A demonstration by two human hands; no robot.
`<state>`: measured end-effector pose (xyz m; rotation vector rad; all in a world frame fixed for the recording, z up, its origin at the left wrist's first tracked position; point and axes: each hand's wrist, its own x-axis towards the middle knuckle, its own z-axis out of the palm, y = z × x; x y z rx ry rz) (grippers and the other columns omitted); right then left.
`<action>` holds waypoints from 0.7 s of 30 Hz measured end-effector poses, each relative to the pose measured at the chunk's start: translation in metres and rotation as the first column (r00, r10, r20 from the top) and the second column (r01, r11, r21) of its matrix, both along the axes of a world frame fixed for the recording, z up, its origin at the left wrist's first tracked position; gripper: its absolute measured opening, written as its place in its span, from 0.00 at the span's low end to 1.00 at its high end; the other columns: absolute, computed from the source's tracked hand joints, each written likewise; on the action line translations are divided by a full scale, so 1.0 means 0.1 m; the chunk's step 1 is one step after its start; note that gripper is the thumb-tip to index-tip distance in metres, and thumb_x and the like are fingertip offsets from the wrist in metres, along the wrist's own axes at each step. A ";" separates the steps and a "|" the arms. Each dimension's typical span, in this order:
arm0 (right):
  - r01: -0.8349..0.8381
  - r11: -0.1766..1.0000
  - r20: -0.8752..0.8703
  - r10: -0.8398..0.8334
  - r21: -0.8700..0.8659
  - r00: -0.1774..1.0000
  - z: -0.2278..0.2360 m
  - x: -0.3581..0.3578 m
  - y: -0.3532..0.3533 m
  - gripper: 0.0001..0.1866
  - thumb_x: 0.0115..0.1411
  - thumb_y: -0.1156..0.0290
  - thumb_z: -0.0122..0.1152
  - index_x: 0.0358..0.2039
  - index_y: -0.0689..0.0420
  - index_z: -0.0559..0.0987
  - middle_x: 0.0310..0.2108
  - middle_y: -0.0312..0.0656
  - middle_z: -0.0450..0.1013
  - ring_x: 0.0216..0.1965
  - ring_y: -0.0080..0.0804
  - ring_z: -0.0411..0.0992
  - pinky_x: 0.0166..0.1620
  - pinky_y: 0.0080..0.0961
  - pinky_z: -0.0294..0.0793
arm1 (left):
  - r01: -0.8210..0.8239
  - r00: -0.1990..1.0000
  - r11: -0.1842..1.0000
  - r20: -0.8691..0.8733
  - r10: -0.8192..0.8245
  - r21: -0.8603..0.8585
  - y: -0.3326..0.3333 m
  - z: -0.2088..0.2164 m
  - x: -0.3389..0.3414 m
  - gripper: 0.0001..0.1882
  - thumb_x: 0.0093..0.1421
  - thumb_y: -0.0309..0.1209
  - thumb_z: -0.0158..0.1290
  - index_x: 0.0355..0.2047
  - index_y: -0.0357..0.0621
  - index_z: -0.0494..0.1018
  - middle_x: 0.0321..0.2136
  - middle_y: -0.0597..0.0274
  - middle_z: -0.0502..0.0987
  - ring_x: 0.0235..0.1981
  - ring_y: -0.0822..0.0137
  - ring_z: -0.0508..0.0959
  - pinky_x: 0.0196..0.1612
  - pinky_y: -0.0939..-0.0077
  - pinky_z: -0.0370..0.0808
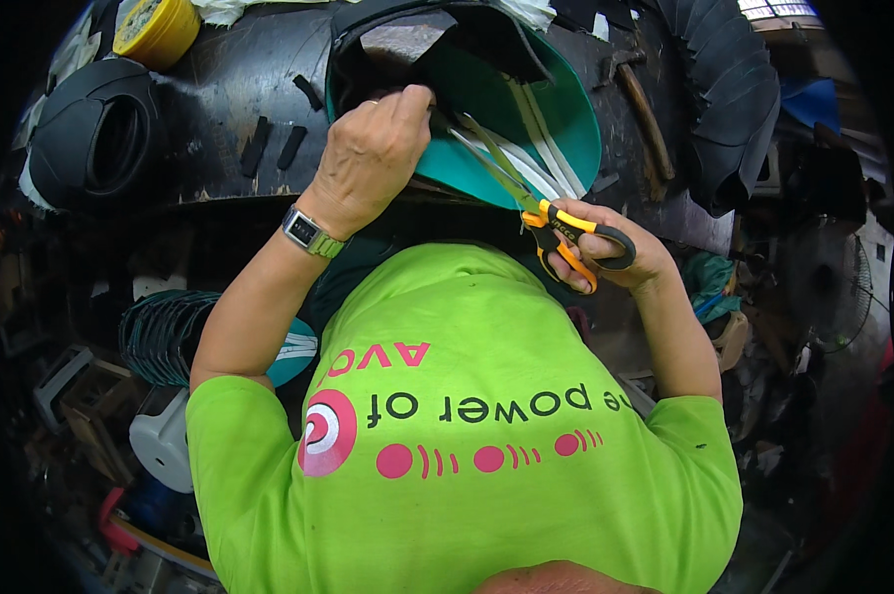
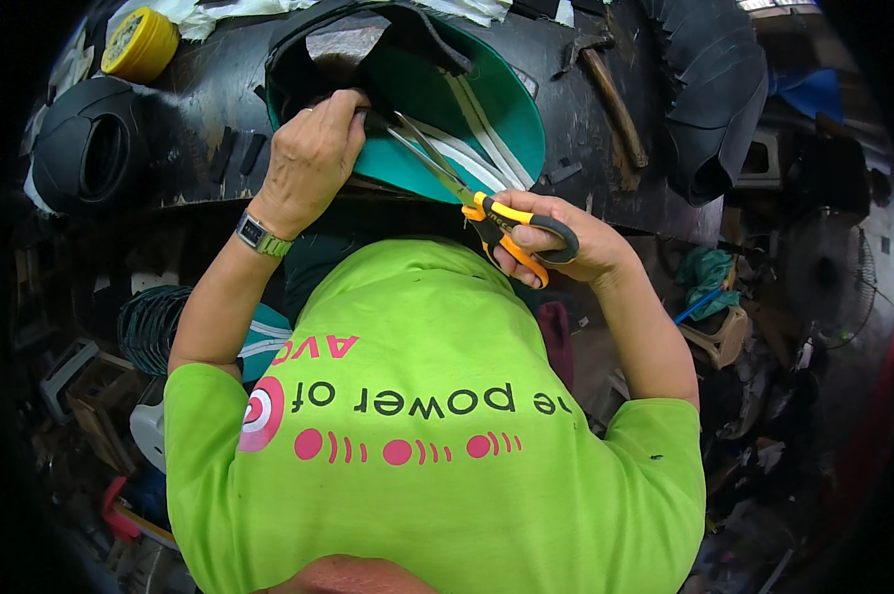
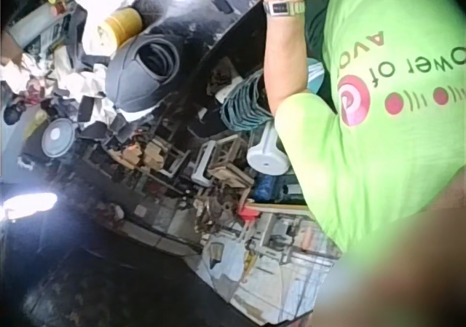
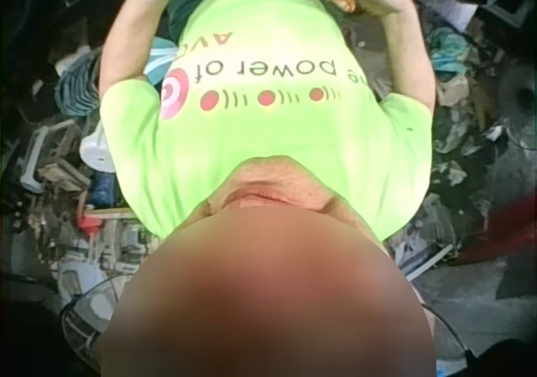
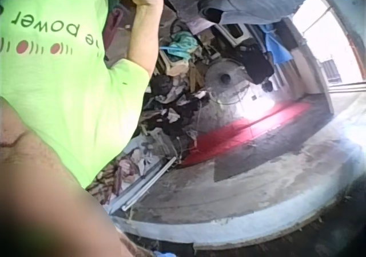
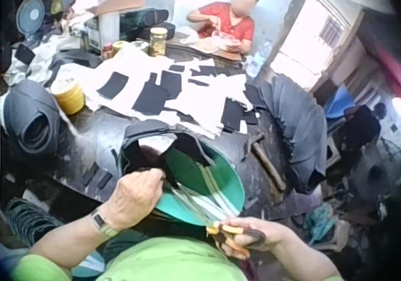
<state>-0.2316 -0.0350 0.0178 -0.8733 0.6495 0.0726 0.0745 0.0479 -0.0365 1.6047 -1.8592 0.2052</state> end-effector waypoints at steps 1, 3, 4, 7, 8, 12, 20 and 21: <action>-0.004 1.000 0.019 0.004 0.030 1.000 -0.02 -0.01 -0.03 0.40 0.55 0.50 0.74 0.58 0.66 0.71 0.28 0.44 0.76 0.19 0.24 0.73 0.24 0.18 0.72 | -0.003 1.000 1.000 0.001 0.003 0.000 0.00 0.00 0.00 0.07 0.62 0.23 0.57 0.41 0.42 0.72 0.28 0.56 0.77 0.28 0.55 0.79 0.34 0.64 0.76; -0.025 0.999 0.036 0.024 0.037 0.999 -0.06 -0.01 -0.08 0.38 0.58 0.51 0.72 0.57 0.67 0.71 0.27 0.45 0.76 0.18 0.24 0.72 0.23 0.18 0.72 | 0.001 1.000 1.000 -0.007 -0.001 0.011 -0.01 0.01 0.02 0.07 0.63 0.23 0.57 0.41 0.42 0.72 0.27 0.56 0.77 0.28 0.55 0.79 0.34 0.64 0.76; -0.039 0.998 0.039 0.038 0.042 0.999 -0.08 0.00 -0.09 0.37 0.58 0.51 0.72 0.57 0.67 0.71 0.27 0.45 0.75 0.18 0.25 0.72 0.22 0.17 0.72 | 0.017 1.000 1.000 -0.017 -0.017 0.005 -0.01 0.02 0.02 0.07 0.63 0.23 0.57 0.42 0.42 0.72 0.27 0.56 0.78 0.28 0.55 0.79 0.33 0.64 0.76; -0.048 0.997 0.060 0.045 0.061 0.997 -0.10 0.06 -0.12 0.35 0.59 0.53 0.71 0.55 0.68 0.71 0.25 0.45 0.74 0.18 0.24 0.72 0.21 0.17 0.71 | 0.081 0.994 0.997 -0.076 -0.081 -0.001 0.02 0.04 0.07 0.08 0.63 0.23 0.58 0.42 0.43 0.74 0.28 0.55 0.78 0.29 0.55 0.80 0.34 0.65 0.77; -0.052 0.996 0.060 0.048 0.068 0.997 -0.09 0.07 -0.13 0.34 0.60 0.54 0.70 0.54 0.68 0.72 0.25 0.45 0.74 0.17 0.24 0.71 0.21 0.17 0.70 | 0.115 0.988 0.993 -0.103 -0.115 0.000 0.05 0.04 0.09 0.09 0.62 0.23 0.58 0.42 0.43 0.74 0.29 0.55 0.79 0.30 0.54 0.80 0.35 0.65 0.78; -0.028 0.994 0.018 0.026 0.105 1.000 -0.07 0.09 -0.14 0.33 0.59 0.55 0.71 0.53 0.69 0.72 0.23 0.44 0.73 0.16 0.22 0.68 0.19 0.16 0.67 | 0.289 0.915 0.957 -0.282 -0.288 -0.040 0.15 0.02 0.18 0.10 0.59 0.21 0.61 0.42 0.42 0.79 0.36 0.54 0.78 0.37 0.54 0.81 0.43 0.67 0.80; -0.024 0.995 -0.026 0.026 0.094 0.999 -0.01 0.08 -0.14 0.33 0.59 0.56 0.72 0.53 0.70 0.72 0.23 0.44 0.73 0.16 0.22 0.69 0.19 0.15 0.67 | 0.255 0.848 0.964 -0.464 -0.257 -0.068 0.19 -0.04 0.18 0.10 0.56 0.19 0.64 0.39 0.40 0.82 0.41 0.56 0.74 0.46 0.60 0.78 0.49 0.71 0.78; -0.020 0.996 -0.024 0.022 0.092 0.999 -0.01 0.08 -0.13 0.33 0.59 0.57 0.72 0.53 0.70 0.72 0.23 0.43 0.73 0.15 0.22 0.69 0.19 0.15 0.67 | 0.245 0.846 0.966 -0.471 -0.252 -0.076 0.19 -0.04 0.18 0.10 0.55 0.19 0.64 0.39 0.40 0.82 0.41 0.56 0.74 0.46 0.61 0.78 0.49 0.71 0.77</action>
